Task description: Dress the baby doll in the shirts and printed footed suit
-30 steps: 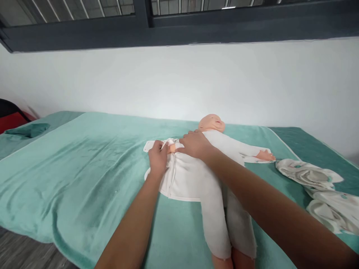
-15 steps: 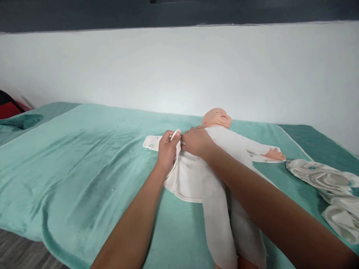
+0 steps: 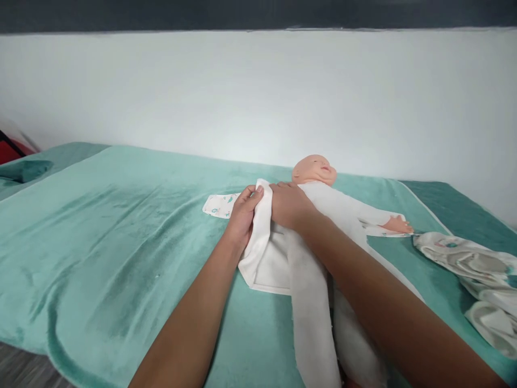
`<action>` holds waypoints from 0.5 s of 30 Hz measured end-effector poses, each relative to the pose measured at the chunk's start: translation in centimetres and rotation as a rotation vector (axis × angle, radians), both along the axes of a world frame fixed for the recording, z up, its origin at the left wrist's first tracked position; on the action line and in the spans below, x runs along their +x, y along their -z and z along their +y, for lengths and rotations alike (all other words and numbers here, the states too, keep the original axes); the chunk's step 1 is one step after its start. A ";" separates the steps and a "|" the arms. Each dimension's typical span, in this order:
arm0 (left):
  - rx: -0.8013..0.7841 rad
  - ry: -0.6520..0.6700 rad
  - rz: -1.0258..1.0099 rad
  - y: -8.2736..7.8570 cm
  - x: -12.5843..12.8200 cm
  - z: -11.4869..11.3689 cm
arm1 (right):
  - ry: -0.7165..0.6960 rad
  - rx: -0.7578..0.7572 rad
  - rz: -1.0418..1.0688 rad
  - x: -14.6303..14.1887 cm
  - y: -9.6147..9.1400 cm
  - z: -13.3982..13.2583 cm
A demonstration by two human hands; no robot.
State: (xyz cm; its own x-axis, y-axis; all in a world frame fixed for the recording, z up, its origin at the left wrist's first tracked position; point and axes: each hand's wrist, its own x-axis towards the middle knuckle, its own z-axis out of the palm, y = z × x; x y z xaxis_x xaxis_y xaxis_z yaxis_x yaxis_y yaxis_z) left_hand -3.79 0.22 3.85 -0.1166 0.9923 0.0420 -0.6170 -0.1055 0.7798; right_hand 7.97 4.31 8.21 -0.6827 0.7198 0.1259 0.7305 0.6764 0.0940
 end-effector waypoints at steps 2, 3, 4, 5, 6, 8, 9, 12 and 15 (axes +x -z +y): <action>-0.048 -0.036 0.024 0.4 -0.5 -0.1 | 0.011 -0.009 0.190 2.0 -0.5 -0.4; -0.065 -0.064 0.034 0.6 -0.7 -0.1 | 0.045 -0.008 0.329 3.4 -0.7 -0.6; -0.075 -0.092 0.045 0.8 -0.8 -0.1 | 0.109 0.012 0.484 5.1 -0.7 -0.7; -0.078 -0.118 0.055 0.9 -0.9 -0.1 | 0.188 0.037 0.610 7.0 -0.5 -0.9; -0.077 -0.135 0.064 1.0 -1.0 -0.1 | 0.300 0.088 0.719 8.9 -0.2 -1.0; -0.076 -0.145 0.078 1.2 -1.0 0.0 | 0.605 0.148 0.801 12.5 0.7 -1.2; -0.076 -0.141 0.082 1.3 -0.9 0.0 | 0.735 0.108 0.790 13.9 1.3 -1.4; -0.071 -0.134 0.100 1.3 -0.5 -0.2 | 0.843 -0.148 0.799 16.0 2.7 -1.9; -0.058 -0.143 0.147 0.8 0.5 -0.7 | 0.743 -0.299 0.941 15.5 3.0 -2.2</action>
